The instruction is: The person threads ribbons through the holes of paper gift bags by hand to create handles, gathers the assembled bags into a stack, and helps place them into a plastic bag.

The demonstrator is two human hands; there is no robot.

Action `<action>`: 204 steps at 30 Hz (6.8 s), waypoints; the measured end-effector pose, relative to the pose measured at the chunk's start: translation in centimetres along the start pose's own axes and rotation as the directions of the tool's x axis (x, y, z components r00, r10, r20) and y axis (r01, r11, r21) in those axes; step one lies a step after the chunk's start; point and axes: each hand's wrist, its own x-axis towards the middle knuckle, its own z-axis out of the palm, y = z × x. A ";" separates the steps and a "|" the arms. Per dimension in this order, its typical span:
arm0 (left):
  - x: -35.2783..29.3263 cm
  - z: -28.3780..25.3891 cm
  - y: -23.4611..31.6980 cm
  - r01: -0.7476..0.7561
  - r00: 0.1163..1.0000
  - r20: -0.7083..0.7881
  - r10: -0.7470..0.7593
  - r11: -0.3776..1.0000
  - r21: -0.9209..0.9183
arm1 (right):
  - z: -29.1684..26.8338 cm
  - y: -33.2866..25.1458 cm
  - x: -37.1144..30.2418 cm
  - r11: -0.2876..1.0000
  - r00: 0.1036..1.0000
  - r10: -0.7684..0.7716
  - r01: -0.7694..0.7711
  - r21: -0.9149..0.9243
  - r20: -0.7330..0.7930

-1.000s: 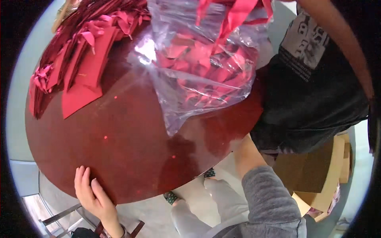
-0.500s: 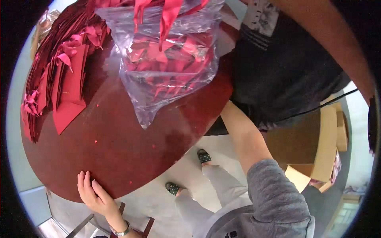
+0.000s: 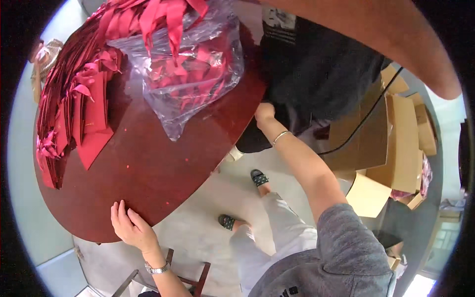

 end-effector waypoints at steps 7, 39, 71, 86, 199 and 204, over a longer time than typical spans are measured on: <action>0.2 -0.4 1.7 0.064 0.995 0.083 -0.050 0.982 -0.176 | 4.9 2.6 -2.3 0.495 0.918 0.366 -0.053 0.867 -0.153; -0.1 41.5 26.9 -0.014 0.643 0.628 0.440 0.826 -0.564 | 0.6 3.3 -10.5 0.712 0.969 -0.017 0.184 0.678 -0.245; 4.2 43.7 20.4 0.654 0.723 0.539 0.432 -0.180 -0.735 | 0.7 7.0 -11.9 0.641 0.983 -0.079 0.179 0.746 -0.169; -6.8 36.1 7.0 0.725 0.629 0.674 0.388 -0.605 -0.328 | -5.4 4.2 -18.0 0.540 0.987 -0.140 0.148 0.829 -0.085; -49.3 7.8 17.7 0.840 0.411 0.712 -0.569 0.540 -0.053 | 7.1 3.7 -4.7 0.804 0.762 -0.533 0.321 0.500 0.369; -48.0 9.0 17.0 0.845 0.348 0.756 -0.555 0.535 0.005 | 5.2 4.4 -2.4 0.791 0.728 -0.606 0.595 0.144 0.321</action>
